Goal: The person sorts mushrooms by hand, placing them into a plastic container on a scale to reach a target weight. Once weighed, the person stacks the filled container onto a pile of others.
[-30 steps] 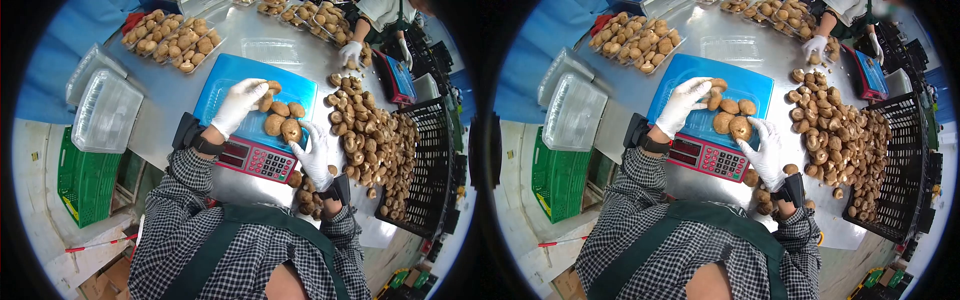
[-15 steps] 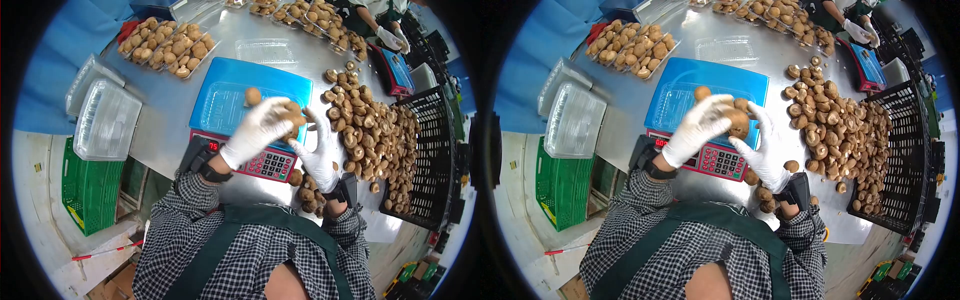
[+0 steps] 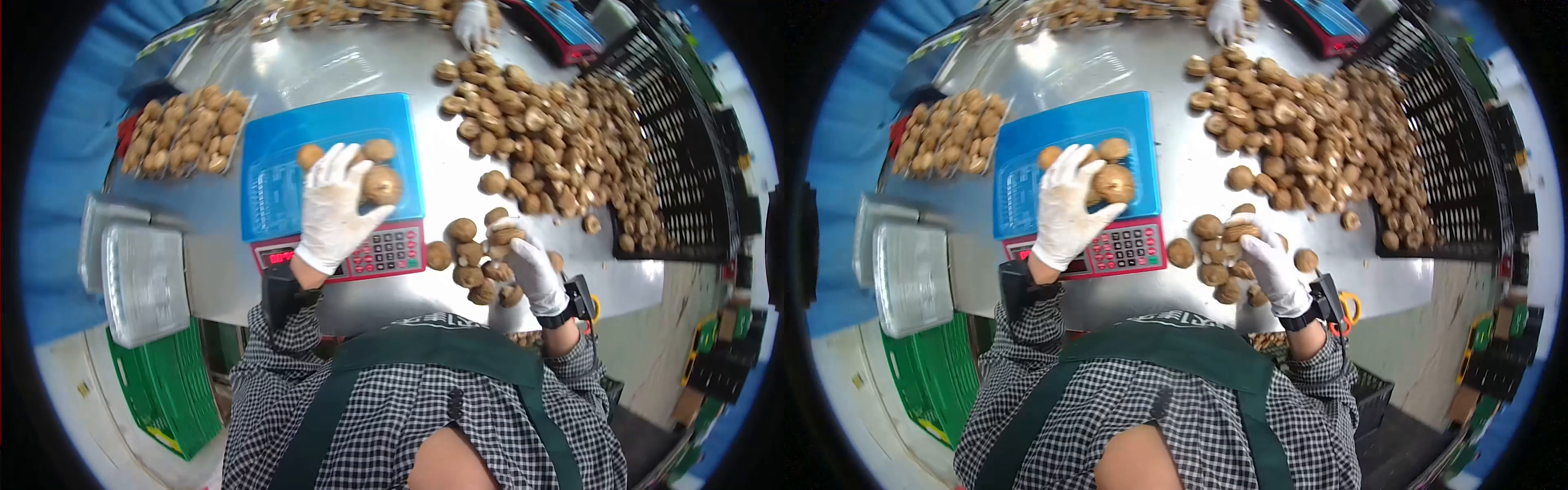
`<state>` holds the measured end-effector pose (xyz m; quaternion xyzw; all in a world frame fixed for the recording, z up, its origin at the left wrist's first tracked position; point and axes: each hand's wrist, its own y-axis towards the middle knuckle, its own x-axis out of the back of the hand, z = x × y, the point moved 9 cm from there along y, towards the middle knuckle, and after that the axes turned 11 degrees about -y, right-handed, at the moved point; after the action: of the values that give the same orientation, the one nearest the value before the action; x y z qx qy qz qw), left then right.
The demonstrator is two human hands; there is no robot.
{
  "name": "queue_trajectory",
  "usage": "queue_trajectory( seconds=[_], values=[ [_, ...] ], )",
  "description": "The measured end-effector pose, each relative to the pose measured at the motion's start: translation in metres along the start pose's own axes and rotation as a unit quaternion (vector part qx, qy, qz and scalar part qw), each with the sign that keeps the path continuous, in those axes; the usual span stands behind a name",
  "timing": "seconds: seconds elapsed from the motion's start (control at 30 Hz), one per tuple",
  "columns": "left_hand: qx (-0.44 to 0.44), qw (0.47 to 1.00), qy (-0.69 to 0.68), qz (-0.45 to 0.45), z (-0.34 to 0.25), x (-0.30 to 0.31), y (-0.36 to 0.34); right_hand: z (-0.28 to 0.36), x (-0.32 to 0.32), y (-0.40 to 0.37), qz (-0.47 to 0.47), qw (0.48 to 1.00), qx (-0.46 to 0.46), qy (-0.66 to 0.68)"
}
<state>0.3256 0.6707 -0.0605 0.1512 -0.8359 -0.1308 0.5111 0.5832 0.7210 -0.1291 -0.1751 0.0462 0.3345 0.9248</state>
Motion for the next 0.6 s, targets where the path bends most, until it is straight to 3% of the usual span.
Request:
queue_trajectory(
  seconds=[0.1, 0.13, 0.2, 0.3, 0.33, 0.4, 0.5, 0.53, 0.6],
  values=[
    [-0.029, 0.996, -0.063, -0.055, -0.015, 0.013, -0.001, -0.021, 0.001, -0.013, 0.039, 0.999, -0.023, -0.023],
    [-0.038, 0.996, -0.065, -0.047, -0.029, 0.013, 0.000, -0.018, 0.001, -0.013, 0.050, 0.989, 0.003, -0.136],
    [-0.074, 0.986, -0.151, 0.002, -0.071, 0.004, 0.003, -0.016, -0.009, -0.017, 0.062, 0.988, 0.015, -0.137],
    [-0.085, 0.954, -0.233, 0.169, -0.129, -0.059, -0.008, -0.029, 0.003, -0.033, 0.052, 0.994, -0.037, -0.093],
    [-0.118, 0.948, -0.246, 0.162, -0.147, -0.076, -0.015, -0.039, 0.013, -0.040, 0.030, 0.994, -0.076, -0.067],
    [-0.166, 0.929, -0.284, 0.170, -0.167, -0.103, -0.018, -0.027, 0.033, -0.062, -0.026, 0.997, -0.066, -0.038],
    [-0.033, 0.890, -0.371, 0.263, -0.147, -0.155, -0.003, -0.039, 0.089, -0.112, -0.075, 0.978, -0.124, -0.153],
    [-0.054, 0.913, -0.357, 0.187, -0.133, -0.167, 0.009, -0.047, 0.108, -0.131, -0.095, 0.965, -0.146, -0.198],
    [-0.031, 0.923, -0.338, 0.182, -0.120, -0.183, 0.034, -0.064, 0.140, -0.166, -0.075, 0.913, -0.213, -0.339]
  ],
)
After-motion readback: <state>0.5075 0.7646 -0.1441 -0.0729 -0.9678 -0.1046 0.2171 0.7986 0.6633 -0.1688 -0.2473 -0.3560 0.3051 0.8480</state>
